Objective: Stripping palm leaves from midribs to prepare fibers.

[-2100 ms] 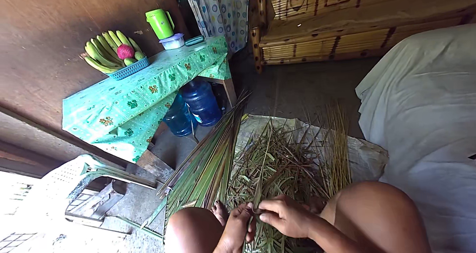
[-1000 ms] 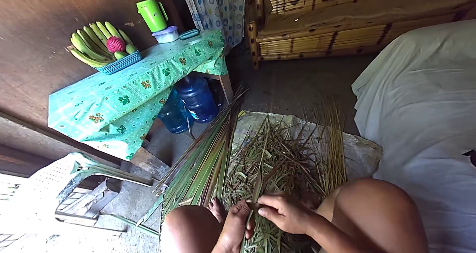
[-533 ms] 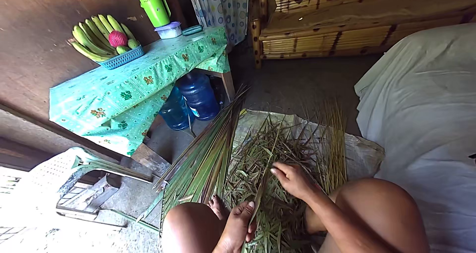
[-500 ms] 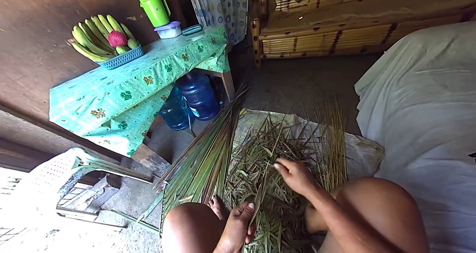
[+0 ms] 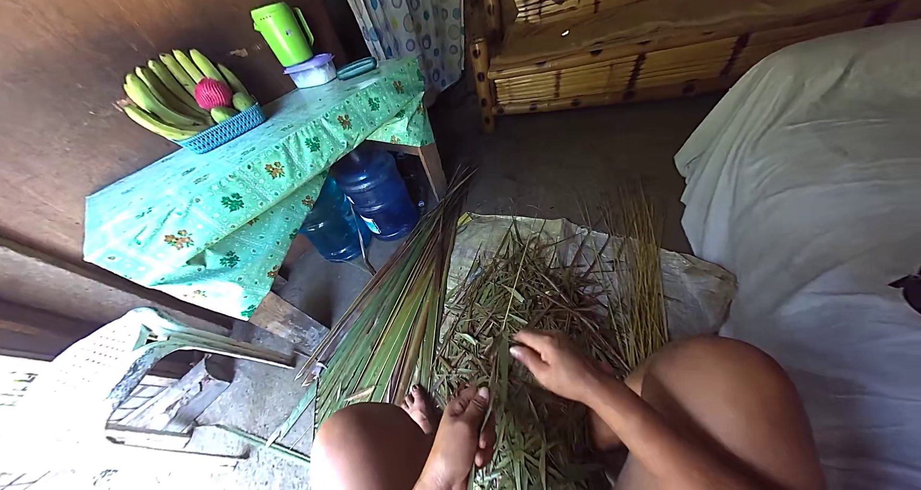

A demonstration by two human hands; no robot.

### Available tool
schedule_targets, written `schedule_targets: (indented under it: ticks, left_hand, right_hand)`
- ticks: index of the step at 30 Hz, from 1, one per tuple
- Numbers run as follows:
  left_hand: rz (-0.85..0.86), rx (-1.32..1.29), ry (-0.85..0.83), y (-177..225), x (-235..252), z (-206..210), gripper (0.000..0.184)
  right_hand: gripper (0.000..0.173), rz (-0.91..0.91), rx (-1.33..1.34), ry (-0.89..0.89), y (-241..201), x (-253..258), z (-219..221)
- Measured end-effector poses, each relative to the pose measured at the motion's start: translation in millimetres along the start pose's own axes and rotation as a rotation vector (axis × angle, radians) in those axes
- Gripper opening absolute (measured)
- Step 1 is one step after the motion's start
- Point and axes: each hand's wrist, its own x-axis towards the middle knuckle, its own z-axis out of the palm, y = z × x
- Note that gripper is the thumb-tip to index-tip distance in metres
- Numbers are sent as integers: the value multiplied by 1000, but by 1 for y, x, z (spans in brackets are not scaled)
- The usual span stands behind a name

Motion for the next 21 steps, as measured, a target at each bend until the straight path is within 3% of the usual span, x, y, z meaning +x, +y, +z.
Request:
schedule_targets:
  ticks: [4, 8, 10, 16, 21]
  left_hand:
    - [32, 31, -36, -7, -4, -5, 32]
    - [27, 78, -21, -7, -3, -4, 30]
    - [18, 111, -45, -4, -4, -2, 31]
    - [18, 90, -78, -15, -13, -12, 35]
    - [24, -18, 8, -12, -2, -18, 35]
  right_hand:
    - [34, 226, 174, 130, 10, 13, -19]
    - [35, 288, 697, -60, -10, 3, -15]
    - [34, 279, 826, -112, -17, -1, -5]
    - [28, 209, 668, -5, -10, 6, -14]
    - [31, -197, 377, -204, -25, -22, 13]
